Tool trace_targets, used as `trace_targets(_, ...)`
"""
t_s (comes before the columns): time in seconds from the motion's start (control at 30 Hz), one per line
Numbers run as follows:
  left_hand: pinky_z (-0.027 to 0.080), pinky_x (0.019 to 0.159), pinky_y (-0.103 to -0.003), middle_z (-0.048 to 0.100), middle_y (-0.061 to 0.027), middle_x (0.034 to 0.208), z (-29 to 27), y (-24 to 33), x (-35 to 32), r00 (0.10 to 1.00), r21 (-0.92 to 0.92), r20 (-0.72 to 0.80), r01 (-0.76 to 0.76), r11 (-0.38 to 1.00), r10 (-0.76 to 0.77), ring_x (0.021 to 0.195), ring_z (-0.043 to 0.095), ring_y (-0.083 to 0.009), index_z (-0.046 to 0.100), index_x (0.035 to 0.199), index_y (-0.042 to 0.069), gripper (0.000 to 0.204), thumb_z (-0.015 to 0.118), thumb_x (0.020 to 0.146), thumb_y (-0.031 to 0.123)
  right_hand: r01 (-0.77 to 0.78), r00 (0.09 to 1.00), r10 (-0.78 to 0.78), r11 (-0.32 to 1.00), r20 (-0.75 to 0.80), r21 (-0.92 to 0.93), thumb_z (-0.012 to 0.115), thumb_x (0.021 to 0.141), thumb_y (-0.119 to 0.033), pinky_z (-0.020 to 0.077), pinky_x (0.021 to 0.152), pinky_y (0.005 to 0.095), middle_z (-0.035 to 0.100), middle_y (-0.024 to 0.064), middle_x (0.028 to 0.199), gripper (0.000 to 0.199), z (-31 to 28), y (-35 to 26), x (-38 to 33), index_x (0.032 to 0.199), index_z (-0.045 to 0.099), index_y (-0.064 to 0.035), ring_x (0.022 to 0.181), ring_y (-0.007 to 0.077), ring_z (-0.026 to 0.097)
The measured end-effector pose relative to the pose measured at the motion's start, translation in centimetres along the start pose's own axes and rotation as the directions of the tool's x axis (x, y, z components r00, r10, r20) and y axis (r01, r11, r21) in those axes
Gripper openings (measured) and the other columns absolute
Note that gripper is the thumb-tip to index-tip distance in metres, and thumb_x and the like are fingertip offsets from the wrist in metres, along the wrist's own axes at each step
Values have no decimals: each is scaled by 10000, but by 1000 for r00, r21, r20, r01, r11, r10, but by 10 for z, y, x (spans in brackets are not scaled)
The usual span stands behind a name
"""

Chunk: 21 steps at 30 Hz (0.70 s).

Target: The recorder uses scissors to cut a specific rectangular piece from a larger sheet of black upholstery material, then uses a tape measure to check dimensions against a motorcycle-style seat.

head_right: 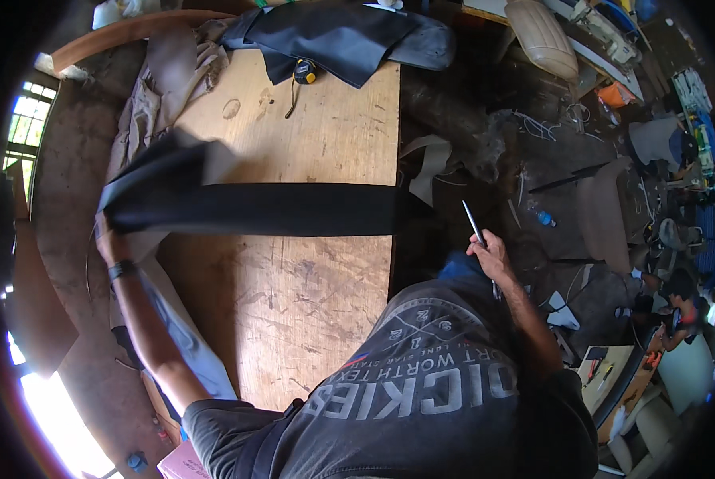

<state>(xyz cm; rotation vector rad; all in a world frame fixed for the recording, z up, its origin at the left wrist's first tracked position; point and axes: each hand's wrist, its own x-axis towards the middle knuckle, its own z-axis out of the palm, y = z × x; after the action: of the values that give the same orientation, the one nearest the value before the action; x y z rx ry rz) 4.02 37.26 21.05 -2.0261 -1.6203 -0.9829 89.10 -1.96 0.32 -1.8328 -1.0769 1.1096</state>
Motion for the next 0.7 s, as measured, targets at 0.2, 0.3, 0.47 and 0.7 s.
trace_targets(0.2,477,1007,-409,634,-155,1257,-70,-19,21,363,-776,148,619,119,-920,1166,583,-277,584,1306,47,615,491,993,569,-16,964,4,999,-267,-44,562,910,-34,486,635,279,666,63,754,89,-7,5,-20,988,597,-8,696,138,639)
trace_targets(0.3,462,1019,-417,631,-152,1289,-55,-74,-97,246,-461,-13,859,224,-969,1117,602,-290,545,1370,-50,854,647,878,641,-1,979,-12,998,-205,-64,560,911,-32,479,627,271,661,64,747,94,17,0,-11,994,596,-7,688,127,625)
trace_targets(0.47,505,887,-425,686,-223,1109,93,92,-274,578,-149,20,808,569,-816,950,646,-333,600,1194,-149,644,738,894,404,7,1000,-12,983,-27,-184,563,892,-44,483,611,288,671,79,780,129,24,-31,-14,1007,589,7,674,131,613)
trace_targets(0.7,252,1169,-520,479,-200,1473,145,357,-249,887,-363,448,292,885,-109,1386,395,-410,481,1436,58,705,764,857,343,-27,1000,27,977,0,-212,562,900,-72,502,657,317,679,91,809,139,33,-39,-9,1012,598,2,734,170,650)
